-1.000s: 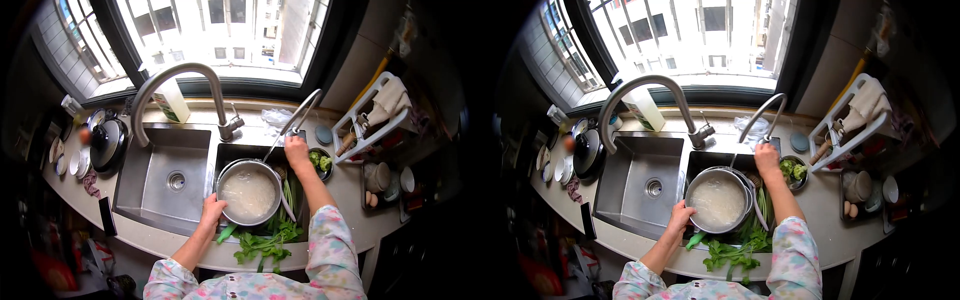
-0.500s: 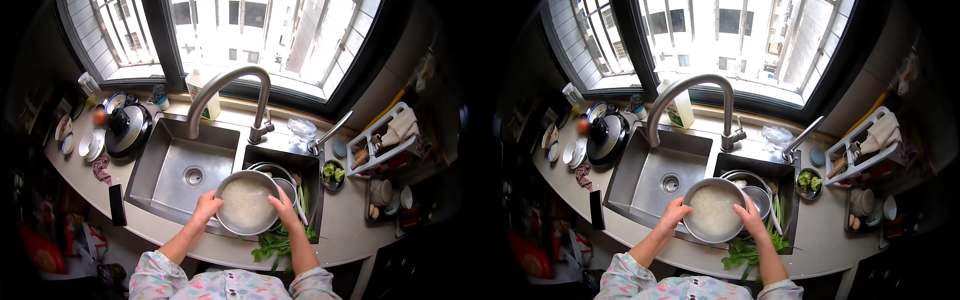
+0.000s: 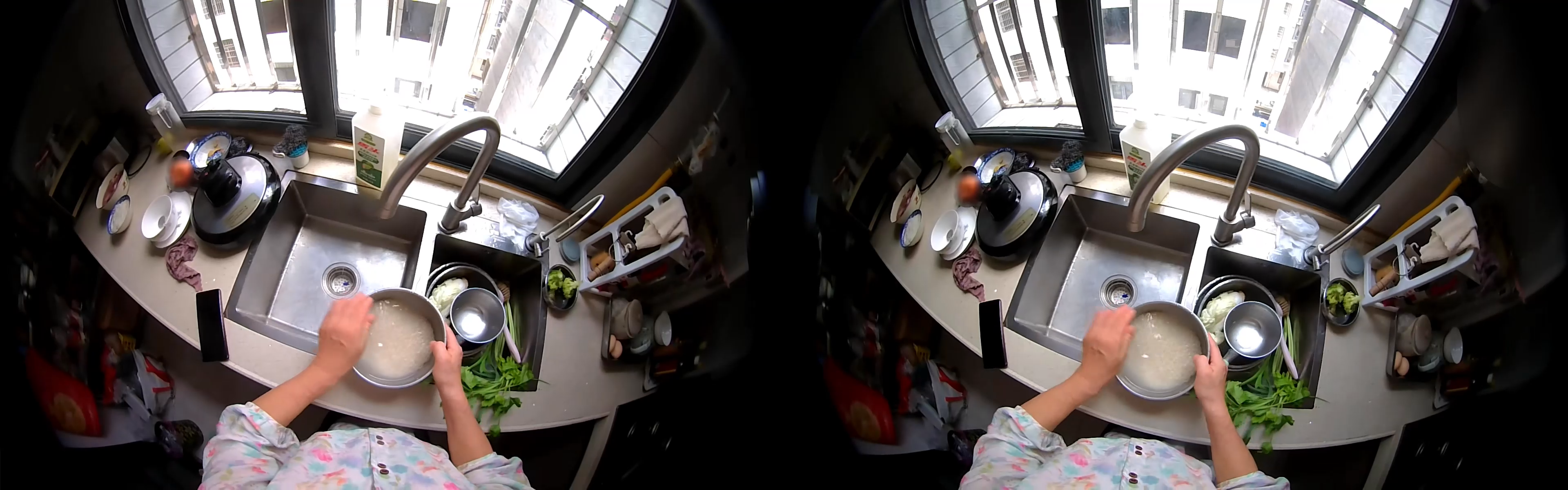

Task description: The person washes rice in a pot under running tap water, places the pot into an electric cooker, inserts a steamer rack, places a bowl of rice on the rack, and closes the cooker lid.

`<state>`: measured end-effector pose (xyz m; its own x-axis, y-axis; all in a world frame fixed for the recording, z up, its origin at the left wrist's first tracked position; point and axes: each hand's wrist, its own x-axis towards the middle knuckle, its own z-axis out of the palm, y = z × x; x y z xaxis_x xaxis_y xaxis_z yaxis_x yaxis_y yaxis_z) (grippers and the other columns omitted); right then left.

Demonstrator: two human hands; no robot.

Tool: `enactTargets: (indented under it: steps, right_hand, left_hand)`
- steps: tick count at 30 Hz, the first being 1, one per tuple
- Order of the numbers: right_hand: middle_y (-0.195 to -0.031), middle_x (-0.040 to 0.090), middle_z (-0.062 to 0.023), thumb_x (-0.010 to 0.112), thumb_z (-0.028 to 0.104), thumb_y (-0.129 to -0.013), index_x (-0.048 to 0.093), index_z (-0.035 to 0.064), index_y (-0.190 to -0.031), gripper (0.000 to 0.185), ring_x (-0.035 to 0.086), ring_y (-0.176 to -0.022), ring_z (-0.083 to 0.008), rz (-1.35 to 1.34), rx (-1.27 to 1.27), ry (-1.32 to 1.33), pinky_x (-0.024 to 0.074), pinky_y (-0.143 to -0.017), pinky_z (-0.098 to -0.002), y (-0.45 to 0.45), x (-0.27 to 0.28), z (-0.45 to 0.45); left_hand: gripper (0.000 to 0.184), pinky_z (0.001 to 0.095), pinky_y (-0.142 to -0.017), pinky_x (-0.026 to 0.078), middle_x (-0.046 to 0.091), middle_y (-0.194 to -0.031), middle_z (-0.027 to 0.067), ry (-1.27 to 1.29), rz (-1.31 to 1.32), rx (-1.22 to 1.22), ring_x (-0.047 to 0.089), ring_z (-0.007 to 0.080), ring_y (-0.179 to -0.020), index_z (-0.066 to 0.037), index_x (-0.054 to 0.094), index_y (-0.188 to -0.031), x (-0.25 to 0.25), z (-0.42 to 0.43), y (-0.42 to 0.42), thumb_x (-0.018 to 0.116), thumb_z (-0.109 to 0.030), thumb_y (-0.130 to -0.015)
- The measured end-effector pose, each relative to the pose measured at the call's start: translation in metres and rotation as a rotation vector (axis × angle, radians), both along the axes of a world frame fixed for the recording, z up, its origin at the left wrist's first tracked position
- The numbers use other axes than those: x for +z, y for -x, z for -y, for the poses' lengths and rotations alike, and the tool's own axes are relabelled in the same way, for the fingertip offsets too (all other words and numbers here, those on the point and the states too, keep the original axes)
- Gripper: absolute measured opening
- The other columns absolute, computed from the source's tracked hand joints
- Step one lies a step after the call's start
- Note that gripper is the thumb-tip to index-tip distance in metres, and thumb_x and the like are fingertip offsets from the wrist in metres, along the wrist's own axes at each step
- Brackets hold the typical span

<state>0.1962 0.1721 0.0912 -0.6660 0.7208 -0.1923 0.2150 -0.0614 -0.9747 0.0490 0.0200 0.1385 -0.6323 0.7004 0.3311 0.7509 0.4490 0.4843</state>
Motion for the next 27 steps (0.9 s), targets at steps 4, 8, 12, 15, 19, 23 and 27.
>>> enactTargets:
  steps: [4,8,12,15,19,23,27]
  right_hand:
    - [-0.11,0.06,-0.0168,0.044,0.007,-0.075,0.049,-0.0027,-0.123,0.049,0.057,-0.1,-0.0202,0.021,0.002,0.009,0.0412,-0.088,-0.0291,0.004,0.008,0.014]
    - [-0.097,0.061,-0.0078,0.045,0.007,-0.074,0.053,-0.0028,-0.118,0.045,0.055,-0.085,-0.0127,0.052,-0.042,-0.092,0.0435,-0.077,-0.0249,0.008,0.017,0.018]
    - [-0.1,0.062,-0.0142,0.043,0.008,-0.074,0.052,-0.0003,-0.119,0.047,0.058,-0.09,-0.02,0.09,-0.041,-0.161,0.0442,-0.08,-0.0295,0.008,0.02,0.019]
    - [-0.104,0.061,-0.022,0.04,0.011,-0.075,0.051,0.003,-0.122,0.049,0.06,-0.098,-0.0313,0.148,-0.035,-0.194,0.0442,-0.085,-0.036,0.006,0.022,0.021]
    - [-0.102,0.06,-0.0245,0.039,0.013,-0.074,0.051,0.0042,-0.121,0.048,0.059,-0.096,-0.0364,0.189,-0.021,-0.228,0.0444,-0.083,-0.0393,0.0,0.016,0.024]
    - [-0.098,0.061,-0.0247,0.039,0.013,-0.074,0.052,0.0049,-0.119,0.047,0.059,-0.092,-0.0375,0.213,-0.014,-0.225,0.0449,-0.081,-0.0403,0.0,0.017,0.029]
    - [-0.096,0.061,-0.0245,0.04,0.013,-0.074,0.052,0.0048,-0.118,0.046,0.059,-0.091,-0.0379,0.178,-0.017,-0.262,0.0452,-0.08,-0.0407,-0.004,0.012,0.034]
  left_hand:
    - [0.054,0.0396,-0.074,0.045,0.052,-0.118,0.0154,0.244,-0.083,-0.166,0.049,0.0319,-0.104,-0.007,0.051,-0.119,-0.015,-0.01,-0.013,0.063,-0.038,-0.075]
    - [0.07,0.0412,-0.076,0.041,0.041,-0.133,0.0145,0.466,-0.194,-0.33,0.044,0.0348,-0.112,-0.017,0.047,-0.127,-0.028,-0.013,-0.012,0.059,-0.057,-0.071]
    - [0.07,0.0418,-0.078,0.04,0.038,-0.137,0.0136,0.546,-0.21,-0.41,0.042,0.0365,-0.115,-0.021,0.043,-0.131,-0.038,-0.012,-0.014,0.056,-0.058,-0.073]
    - [0.065,0.0432,-0.078,0.043,0.038,-0.137,0.0131,0.589,-0.179,-0.446,0.044,0.0367,-0.114,-0.026,0.042,-0.131,-0.029,-0.011,-0.017,0.056,-0.055,-0.075]
    - [0.058,0.044,-0.072,0.05,0.039,-0.135,0.0129,0.653,-0.117,-0.532,0.053,0.0366,-0.102,-0.032,0.042,-0.13,-0.018,-0.006,-0.031,0.059,-0.046,-0.077]
    - [0.054,0.0406,-0.068,0.053,0.04,-0.134,0.0123,0.652,-0.049,-0.666,0.059,0.0355,-0.09,-0.033,0.046,-0.127,-0.013,-0.004,-0.03,0.063,-0.035,-0.075]
    - [0.056,0.0397,-0.07,0.053,0.04,-0.133,0.0116,0.664,-0.017,-0.698,0.059,0.0338,-0.091,-0.029,0.048,-0.126,-0.022,0.005,-0.024,0.064,-0.03,-0.072]
